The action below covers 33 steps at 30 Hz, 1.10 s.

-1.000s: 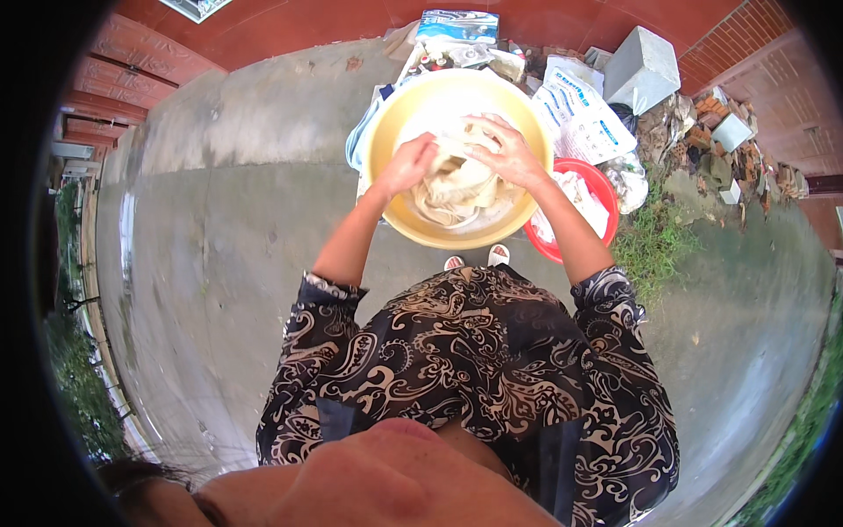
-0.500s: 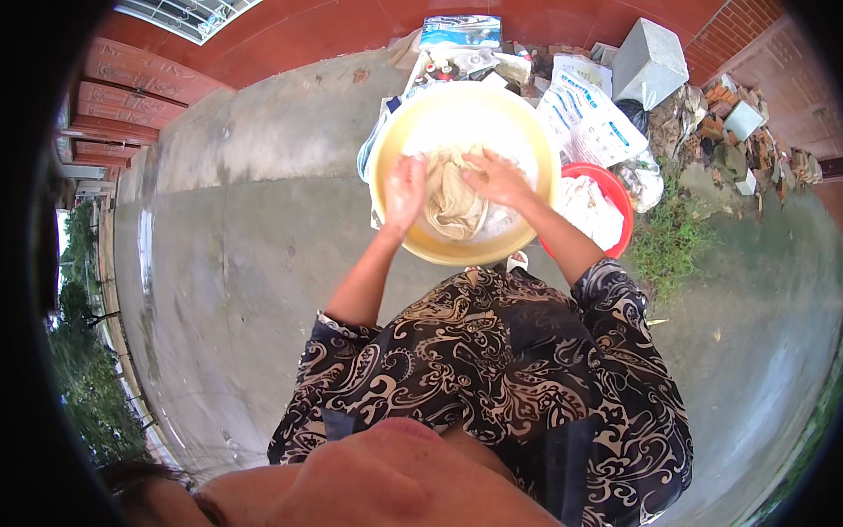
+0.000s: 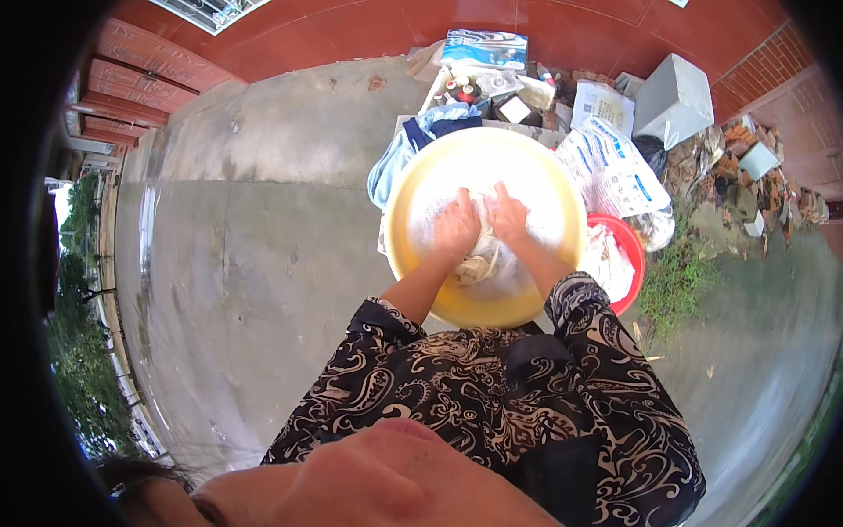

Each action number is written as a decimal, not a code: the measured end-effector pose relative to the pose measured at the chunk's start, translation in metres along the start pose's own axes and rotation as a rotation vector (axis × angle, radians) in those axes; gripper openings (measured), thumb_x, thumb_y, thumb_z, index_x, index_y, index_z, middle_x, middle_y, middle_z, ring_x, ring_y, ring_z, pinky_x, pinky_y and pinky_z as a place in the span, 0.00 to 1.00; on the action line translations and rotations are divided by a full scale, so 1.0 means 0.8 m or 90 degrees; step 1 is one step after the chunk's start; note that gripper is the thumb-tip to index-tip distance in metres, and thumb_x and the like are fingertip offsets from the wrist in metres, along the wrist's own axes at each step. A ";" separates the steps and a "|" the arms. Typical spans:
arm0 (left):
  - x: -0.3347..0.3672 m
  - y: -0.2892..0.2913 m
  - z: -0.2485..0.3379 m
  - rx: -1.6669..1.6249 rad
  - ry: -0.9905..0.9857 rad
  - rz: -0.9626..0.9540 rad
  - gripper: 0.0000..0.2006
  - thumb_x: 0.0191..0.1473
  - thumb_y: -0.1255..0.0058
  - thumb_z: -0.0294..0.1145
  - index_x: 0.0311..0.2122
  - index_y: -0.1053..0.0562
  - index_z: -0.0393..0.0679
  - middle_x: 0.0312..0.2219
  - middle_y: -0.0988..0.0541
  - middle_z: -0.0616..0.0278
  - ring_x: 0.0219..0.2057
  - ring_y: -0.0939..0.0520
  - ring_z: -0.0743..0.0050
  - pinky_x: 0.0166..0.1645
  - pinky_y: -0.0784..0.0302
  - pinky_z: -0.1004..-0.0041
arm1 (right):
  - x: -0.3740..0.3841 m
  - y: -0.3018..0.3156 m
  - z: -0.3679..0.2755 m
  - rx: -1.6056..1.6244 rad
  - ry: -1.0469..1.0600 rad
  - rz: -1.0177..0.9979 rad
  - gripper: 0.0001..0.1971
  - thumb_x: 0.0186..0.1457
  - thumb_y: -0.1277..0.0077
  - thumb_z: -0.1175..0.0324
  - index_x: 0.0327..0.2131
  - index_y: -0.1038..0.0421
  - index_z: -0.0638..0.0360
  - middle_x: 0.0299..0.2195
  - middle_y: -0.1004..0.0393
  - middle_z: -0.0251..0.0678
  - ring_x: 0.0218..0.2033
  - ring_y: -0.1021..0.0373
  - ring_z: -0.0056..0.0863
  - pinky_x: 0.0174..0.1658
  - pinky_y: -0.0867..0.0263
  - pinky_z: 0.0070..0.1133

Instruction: The person washes clothes by hand in a yellow basin, scrubbing the fabric against itself and adding detergent from a pink bottle and a white bag.

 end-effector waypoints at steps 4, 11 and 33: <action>0.012 0.001 0.017 -0.079 0.015 -0.045 0.18 0.62 0.59 0.39 0.53 0.37 0.43 0.26 0.19 0.40 0.30 0.16 0.40 0.37 0.22 0.46 | 0.015 -0.033 0.039 0.163 0.063 0.176 0.21 0.62 0.53 0.52 0.55 0.36 0.47 0.31 0.21 0.49 0.35 0.25 0.55 0.42 0.33 0.43; -0.005 0.020 -0.034 -0.355 0.062 0.065 0.23 0.62 0.58 0.49 0.54 0.35 0.43 0.32 0.20 0.41 0.33 0.17 0.46 0.40 0.22 0.55 | -0.044 0.073 -0.031 0.261 0.027 0.135 0.16 0.64 0.55 0.60 0.49 0.31 0.60 0.40 0.23 0.49 0.42 0.27 0.43 0.48 0.34 0.31; -0.057 0.007 0.026 0.032 -0.041 0.030 0.30 0.56 0.50 0.56 0.58 0.34 0.51 0.53 0.32 0.51 0.53 0.33 0.41 0.53 0.37 0.39 | -0.094 0.083 -0.023 -0.042 0.038 -0.054 0.24 0.61 0.54 0.61 0.60 0.37 0.53 0.54 0.33 0.49 0.56 0.36 0.45 0.60 0.43 0.40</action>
Point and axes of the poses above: each hand's wrist, its own x-axis towards the middle knuckle, its own y-axis out of the back of the hand, z = x × y, the point moved 1 cm from there along x, towards the middle knuckle
